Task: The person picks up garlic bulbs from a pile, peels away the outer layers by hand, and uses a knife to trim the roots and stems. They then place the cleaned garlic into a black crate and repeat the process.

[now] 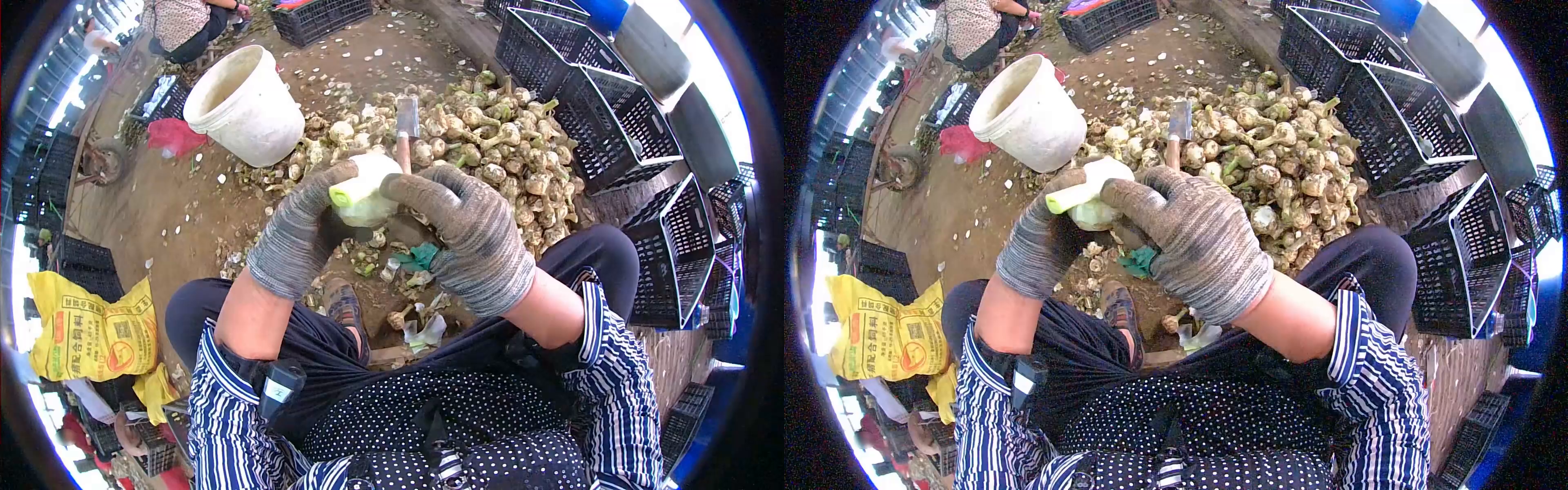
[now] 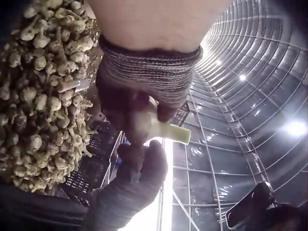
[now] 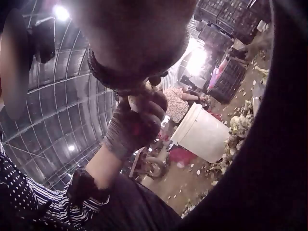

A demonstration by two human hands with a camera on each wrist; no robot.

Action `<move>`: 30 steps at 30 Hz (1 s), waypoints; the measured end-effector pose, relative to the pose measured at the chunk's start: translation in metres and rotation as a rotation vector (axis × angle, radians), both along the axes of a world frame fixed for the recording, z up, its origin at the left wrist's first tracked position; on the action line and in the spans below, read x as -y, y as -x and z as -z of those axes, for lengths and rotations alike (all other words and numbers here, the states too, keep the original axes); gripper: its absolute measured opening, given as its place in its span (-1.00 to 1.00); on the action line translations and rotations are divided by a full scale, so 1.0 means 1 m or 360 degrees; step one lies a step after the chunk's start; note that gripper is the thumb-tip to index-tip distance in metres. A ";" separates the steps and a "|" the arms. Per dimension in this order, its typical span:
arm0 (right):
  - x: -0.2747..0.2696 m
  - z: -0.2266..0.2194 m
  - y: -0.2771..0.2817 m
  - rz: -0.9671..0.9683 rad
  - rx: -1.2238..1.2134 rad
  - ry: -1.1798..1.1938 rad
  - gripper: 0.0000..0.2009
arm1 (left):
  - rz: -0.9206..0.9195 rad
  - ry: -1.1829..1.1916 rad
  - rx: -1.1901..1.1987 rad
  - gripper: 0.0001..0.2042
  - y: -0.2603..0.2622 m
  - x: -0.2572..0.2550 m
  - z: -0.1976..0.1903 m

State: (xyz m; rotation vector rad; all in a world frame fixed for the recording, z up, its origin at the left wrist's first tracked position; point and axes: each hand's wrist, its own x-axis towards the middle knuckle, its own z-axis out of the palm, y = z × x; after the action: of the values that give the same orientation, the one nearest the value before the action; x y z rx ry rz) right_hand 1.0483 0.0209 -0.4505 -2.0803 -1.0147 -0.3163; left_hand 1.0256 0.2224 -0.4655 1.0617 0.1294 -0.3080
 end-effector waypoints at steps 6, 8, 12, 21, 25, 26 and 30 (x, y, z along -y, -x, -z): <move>-0.001 0.003 -0.005 0.0010 0.0421 0.0157 -0.80 | -0.0073 0.0079 0.0110 -0.34 0.005 0.003 0.002; -0.004 -0.001 -0.004 0.0035 0.0458 0.0211 -0.79 | -0.0097 0.0131 0.0087 -0.36 0.007 0.002 0.004; -0.010 0.002 0.002 -0.0082 0.0445 0.0503 -0.76 | -0.0393 0.0293 0.0045 -0.45 0.004 0.011 0.000; -0.011 0.000 -0.004 -0.0119 0.0164 0.0018 -0.68 | -0.0304 0.0423 0.0064 -0.52 0.009 0.002 -0.002; -0.011 -0.004 -0.005 -0.0033 0.0236 -0.0060 -0.69 | -0.0174 0.0511 0.0230 -0.53 0.008 0.011 -0.007; -0.009 -0.006 -0.006 0.0024 0.0138 -0.0039 -0.70 | -0.0127 0.0489 0.0181 -0.51 0.007 0.009 -0.004; -0.004 -0.003 -0.017 0.0019 -0.0038 -0.0173 -0.81 | -0.0073 0.0217 0.0129 -0.43 0.012 0.014 -0.010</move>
State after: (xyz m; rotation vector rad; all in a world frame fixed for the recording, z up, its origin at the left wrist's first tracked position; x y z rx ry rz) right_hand 1.0648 0.0250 -0.4473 -1.9882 -0.9506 -0.3446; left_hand 1.0132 0.2088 -0.4557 0.9332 0.0590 -0.2286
